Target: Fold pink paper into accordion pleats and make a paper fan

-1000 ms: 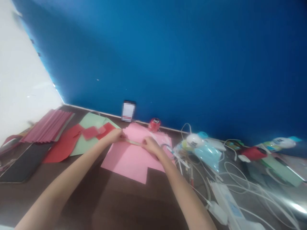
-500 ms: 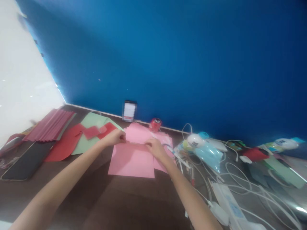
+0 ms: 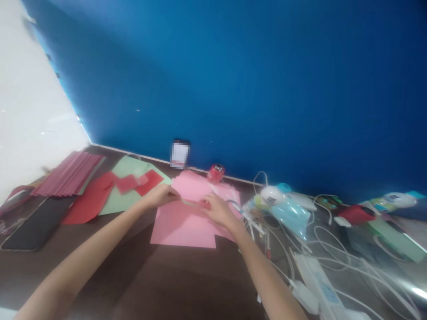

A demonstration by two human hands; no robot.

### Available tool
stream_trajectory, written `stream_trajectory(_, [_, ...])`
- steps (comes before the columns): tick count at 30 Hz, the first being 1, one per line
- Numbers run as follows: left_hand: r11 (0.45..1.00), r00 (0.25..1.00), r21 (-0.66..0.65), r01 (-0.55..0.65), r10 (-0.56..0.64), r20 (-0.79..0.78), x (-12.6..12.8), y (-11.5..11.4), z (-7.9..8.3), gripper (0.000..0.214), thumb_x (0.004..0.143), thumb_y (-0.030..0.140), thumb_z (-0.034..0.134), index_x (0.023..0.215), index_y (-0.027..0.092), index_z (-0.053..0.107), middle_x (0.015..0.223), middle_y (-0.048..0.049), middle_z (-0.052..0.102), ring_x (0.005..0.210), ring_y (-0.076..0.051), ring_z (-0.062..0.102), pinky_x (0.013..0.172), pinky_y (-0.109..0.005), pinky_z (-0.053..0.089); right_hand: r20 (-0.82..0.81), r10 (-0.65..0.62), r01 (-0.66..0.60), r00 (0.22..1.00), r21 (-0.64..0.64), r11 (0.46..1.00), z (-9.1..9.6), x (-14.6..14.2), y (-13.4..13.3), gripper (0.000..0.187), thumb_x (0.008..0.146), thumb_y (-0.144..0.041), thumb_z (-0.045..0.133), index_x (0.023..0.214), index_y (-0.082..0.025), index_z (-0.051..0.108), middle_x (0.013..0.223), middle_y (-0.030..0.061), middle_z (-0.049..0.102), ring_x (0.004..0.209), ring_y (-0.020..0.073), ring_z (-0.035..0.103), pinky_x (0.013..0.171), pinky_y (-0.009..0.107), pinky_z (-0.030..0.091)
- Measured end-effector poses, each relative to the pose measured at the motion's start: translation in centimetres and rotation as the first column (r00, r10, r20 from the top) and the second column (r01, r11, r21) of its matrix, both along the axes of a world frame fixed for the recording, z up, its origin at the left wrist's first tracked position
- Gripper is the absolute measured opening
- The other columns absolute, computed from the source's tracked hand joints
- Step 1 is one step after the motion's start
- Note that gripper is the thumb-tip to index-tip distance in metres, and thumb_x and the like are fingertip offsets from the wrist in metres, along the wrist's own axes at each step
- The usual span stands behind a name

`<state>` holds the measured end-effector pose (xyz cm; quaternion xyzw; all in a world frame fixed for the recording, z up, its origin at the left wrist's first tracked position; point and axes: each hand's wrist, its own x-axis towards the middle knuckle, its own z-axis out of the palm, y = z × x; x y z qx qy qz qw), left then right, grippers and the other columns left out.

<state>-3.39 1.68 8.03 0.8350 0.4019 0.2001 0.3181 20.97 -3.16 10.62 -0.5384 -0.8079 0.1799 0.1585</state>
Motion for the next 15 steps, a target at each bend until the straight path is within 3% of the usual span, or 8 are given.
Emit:
stream_trajectory(3, [0.999, 1.000, 0.034, 0.017, -0.017, -0.007, 0.1, -0.3, 0.0, 0.028, 0.081, 0.037, 0.054, 0.088, 0.017, 0.072, 0.088, -0.0076, 0.071, 0.073, -0.018, 0.062, 0.067, -0.024, 0.043, 0.068, 0.048, -0.049, 0.997, 0.012, 0.999, 0.8, -1.4, -0.4, 0.031, 0.074, -0.039, 0.064, 0.098, -0.019, 0.064, 0.099, 0.0087, 0.065, 0.091, 0.0212, 0.057, 0.075, 0.030, 0.041])
stream_trajectory(5, [0.999, 1.000, 0.033, 0.027, -0.027, 0.010, 0.1, -0.4, 0.0, 0.027, 0.080, 0.037, 0.055, 0.091, 0.019, 0.071, 0.091, -0.0071, 0.071, 0.075, -0.018, 0.063, 0.068, -0.024, 0.044, 0.069, 0.052, -0.052, 0.996, 0.001, 0.999, 1.0, -2.3, -0.3, 0.029, 0.079, -0.037, 0.060, 0.101, -0.018, 0.064, 0.101, 0.0091, 0.065, 0.091, 0.0201, 0.058, 0.076, 0.028, 0.041])
stream_trajectory(10, [1.000, 0.999, 0.009, 0.024, -0.024, -0.024, -0.1, -0.7, 0.3, 0.037, 0.079, 0.039, 0.056, 0.110, 0.019, 0.063, 0.094, -0.0076, 0.070, 0.077, -0.018, 0.064, 0.068, -0.025, 0.044, 0.046, 0.047, -0.046, 0.998, -0.014, 0.999, 0.8, -2.9, 0.2, 0.014, 0.082, -0.021, 0.055, 0.083, -0.020, 0.068, 0.088, 0.0042, 0.068, 0.081, 0.0170, 0.060, 0.070, 0.026, 0.039])
stream_trajectory(15, [0.997, 0.989, 0.043, 0.071, -0.065, -0.136, 0.9, -1.2, 1.8, 0.036, 0.078, 0.045, 0.055, 0.102, 0.021, 0.067, 0.096, -0.0065, 0.069, 0.077, -0.018, 0.063, 0.065, -0.023, 0.042, -0.025, 0.083, -0.084, 0.996, -0.046, 0.995, 0.9, -3.0, 0.3, 0.013, 0.080, -0.021, 0.057, 0.077, -0.019, 0.069, 0.081, 0.0038, 0.069, 0.075, 0.0159, 0.060, 0.066, 0.025, 0.039])
